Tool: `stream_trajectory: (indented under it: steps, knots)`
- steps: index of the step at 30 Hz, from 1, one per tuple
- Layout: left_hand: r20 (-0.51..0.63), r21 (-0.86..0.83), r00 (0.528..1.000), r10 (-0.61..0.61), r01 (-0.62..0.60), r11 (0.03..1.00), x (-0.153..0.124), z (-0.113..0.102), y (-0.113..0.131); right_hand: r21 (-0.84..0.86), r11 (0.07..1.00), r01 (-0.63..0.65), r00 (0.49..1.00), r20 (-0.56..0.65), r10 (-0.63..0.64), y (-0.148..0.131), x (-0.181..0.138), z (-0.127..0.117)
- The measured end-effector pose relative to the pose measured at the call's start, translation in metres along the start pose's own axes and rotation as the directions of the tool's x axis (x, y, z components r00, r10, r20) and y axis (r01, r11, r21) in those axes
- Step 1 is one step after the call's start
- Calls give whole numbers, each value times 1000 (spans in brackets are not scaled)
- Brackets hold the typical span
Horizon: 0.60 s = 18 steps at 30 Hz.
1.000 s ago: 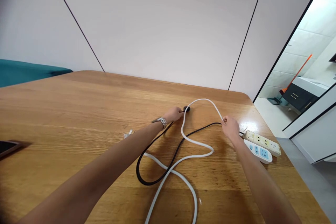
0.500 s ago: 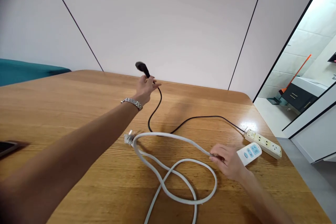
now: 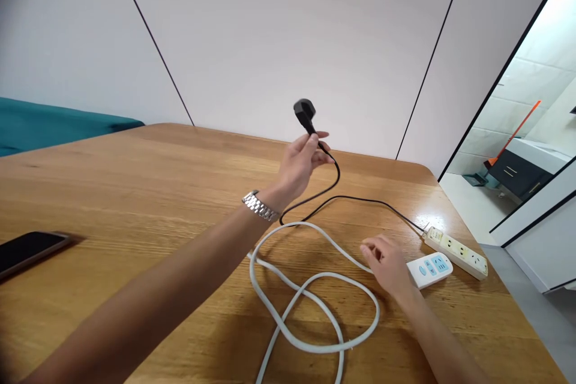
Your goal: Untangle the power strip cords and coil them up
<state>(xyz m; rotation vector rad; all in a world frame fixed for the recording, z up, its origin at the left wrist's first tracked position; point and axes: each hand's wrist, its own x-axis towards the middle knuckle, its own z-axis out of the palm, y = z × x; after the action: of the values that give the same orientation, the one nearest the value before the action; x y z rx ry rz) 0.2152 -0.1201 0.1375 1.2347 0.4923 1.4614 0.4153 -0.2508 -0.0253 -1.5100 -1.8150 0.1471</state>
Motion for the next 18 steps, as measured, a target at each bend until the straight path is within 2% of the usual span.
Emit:
stream_trajectory:
  steps: [2,4,6,8,10,12,14,16,18]
  knots:
    - [11,-104,997,-78,79,992,-11,7,-1,-18,998,-53,991,-127,51,5,11,-6]
    - [8,-267,986,-165,161,950,-22,14,-1,-49,997,-53,986,-163,44,4,26,-8]
    - [28,-457,965,-261,245,855,-33,24,0,-7,1000,3,996,-90,-4,-8,39,-4]
    - [92,-616,942,-322,308,725,-43,36,2,144,986,83,994,58,-92,-28,51,8]
    - [159,-710,934,-319,333,621,-48,47,8,311,940,143,956,203,-213,-50,60,24]
    - [173,-740,945,-277,311,597,-49,57,23,347,915,205,908,282,-310,-63,67,43]
    - [126,-726,969,-213,236,645,-47,61,50,247,933,260,901,284,-327,-63,74,59]
    - [48,-708,994,-103,106,699,-44,54,87,80,968,239,945,211,-250,-51,80,69]
    - [-33,-711,998,45,-55,701,-41,34,127,-87,990,109,991,83,-101,-32,85,71]
